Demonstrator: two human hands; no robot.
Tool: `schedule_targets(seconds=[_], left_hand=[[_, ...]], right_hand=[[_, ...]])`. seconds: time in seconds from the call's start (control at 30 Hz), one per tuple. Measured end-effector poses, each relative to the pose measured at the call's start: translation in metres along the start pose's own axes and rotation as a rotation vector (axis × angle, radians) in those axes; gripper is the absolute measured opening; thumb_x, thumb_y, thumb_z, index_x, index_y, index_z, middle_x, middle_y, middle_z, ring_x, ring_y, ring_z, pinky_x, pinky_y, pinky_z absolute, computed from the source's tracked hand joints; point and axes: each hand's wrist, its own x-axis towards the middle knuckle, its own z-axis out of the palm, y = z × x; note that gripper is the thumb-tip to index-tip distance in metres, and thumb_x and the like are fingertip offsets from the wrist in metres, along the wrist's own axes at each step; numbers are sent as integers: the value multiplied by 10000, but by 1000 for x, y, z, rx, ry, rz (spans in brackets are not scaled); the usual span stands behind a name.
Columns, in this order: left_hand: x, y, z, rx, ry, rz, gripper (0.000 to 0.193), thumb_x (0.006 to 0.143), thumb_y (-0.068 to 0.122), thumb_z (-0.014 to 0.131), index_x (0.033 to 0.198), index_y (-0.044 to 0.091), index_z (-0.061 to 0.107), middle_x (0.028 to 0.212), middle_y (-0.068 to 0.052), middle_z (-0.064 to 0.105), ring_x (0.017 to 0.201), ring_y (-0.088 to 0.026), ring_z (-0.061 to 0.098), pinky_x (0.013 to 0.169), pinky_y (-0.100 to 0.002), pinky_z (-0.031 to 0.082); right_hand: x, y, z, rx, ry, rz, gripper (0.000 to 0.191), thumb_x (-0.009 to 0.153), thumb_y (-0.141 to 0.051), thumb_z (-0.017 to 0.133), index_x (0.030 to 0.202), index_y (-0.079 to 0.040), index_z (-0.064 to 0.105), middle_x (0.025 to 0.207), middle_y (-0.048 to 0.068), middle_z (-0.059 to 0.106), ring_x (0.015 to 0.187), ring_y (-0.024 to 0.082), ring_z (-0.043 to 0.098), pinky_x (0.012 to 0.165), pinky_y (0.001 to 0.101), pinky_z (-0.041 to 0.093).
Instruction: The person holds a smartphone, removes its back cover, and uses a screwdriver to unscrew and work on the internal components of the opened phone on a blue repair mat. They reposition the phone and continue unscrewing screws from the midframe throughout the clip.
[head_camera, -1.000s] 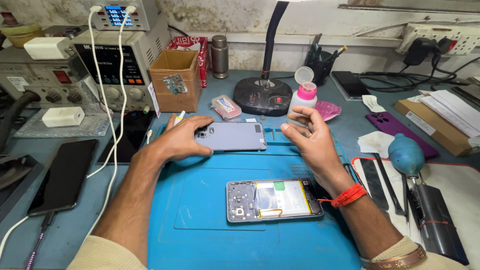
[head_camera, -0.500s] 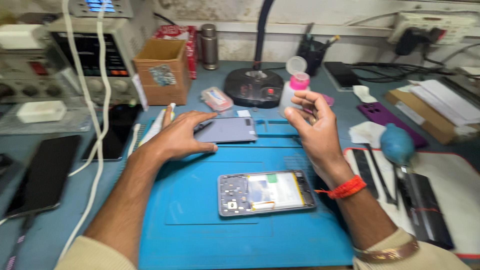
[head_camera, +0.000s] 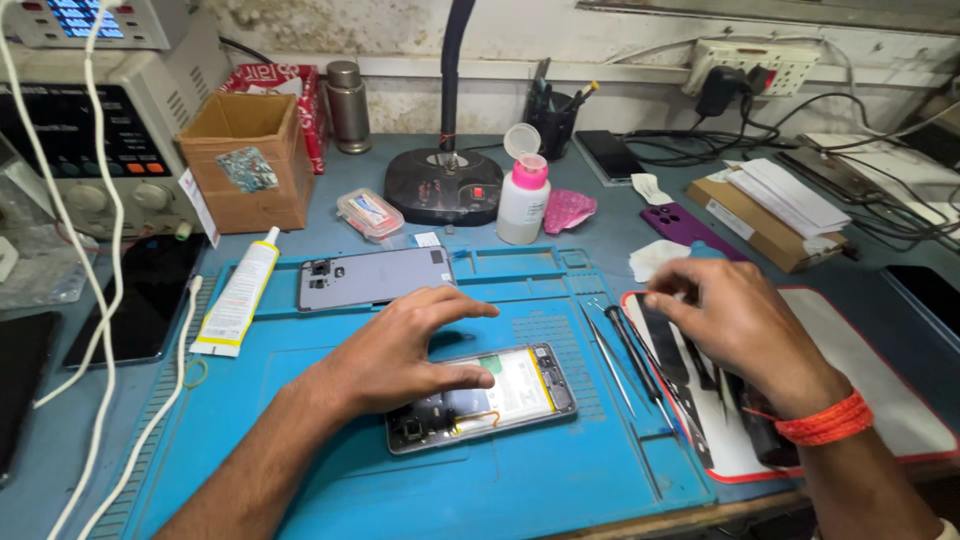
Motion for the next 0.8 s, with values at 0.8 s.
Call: schedule_targets(seconds=[0.8], left_hand=[[0, 7, 17, 77, -229, -26, 952, 617, 408, 865, 1486, 230, 518, 1283, -146, 570, 1249, -336, 517, 1071, -438, 435]], right_hand=[[-1, -11, 32, 697, 375, -110, 206, 992, -76, 685, 1145, 21, 588, 953, 61, 764, 801, 93, 699, 586, 236, 525]])
